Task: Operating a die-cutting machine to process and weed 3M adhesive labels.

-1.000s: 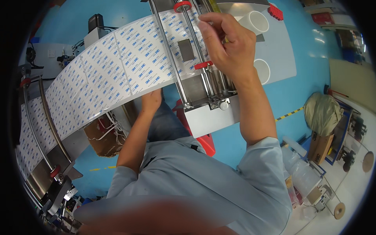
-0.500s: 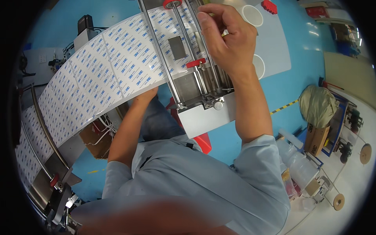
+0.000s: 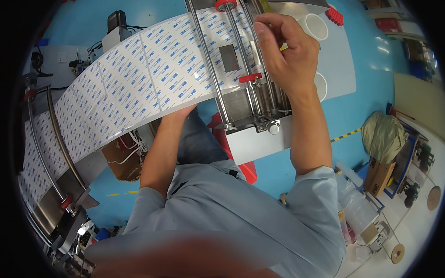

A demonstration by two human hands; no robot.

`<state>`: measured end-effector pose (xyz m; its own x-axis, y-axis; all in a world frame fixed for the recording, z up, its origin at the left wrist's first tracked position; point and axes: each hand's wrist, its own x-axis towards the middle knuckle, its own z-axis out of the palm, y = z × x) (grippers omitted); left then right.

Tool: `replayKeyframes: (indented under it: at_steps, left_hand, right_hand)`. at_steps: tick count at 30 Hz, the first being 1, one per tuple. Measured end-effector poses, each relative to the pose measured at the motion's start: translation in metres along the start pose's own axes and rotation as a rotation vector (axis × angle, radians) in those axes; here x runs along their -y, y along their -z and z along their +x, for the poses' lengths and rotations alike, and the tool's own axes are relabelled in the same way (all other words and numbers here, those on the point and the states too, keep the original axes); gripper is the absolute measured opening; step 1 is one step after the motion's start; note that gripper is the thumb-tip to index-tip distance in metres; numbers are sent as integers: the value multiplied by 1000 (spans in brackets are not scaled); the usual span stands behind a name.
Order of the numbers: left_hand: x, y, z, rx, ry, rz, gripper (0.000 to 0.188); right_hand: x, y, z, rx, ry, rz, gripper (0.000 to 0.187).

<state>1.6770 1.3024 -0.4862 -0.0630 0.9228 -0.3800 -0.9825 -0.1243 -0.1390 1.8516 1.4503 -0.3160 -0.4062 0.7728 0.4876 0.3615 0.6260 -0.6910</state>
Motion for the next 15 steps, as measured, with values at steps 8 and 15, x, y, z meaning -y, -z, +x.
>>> replayKeyframes:
  at_steps: [8,15]
  left_hand:
    - [3,6,1,56,-44,110,58]
    - [25,27,-27,-69,-339,1296,28]
  right_hand:
    - [-3,2,-1,-22,3,13,10]
    - [-2,5,2,-102,-36,61,11]
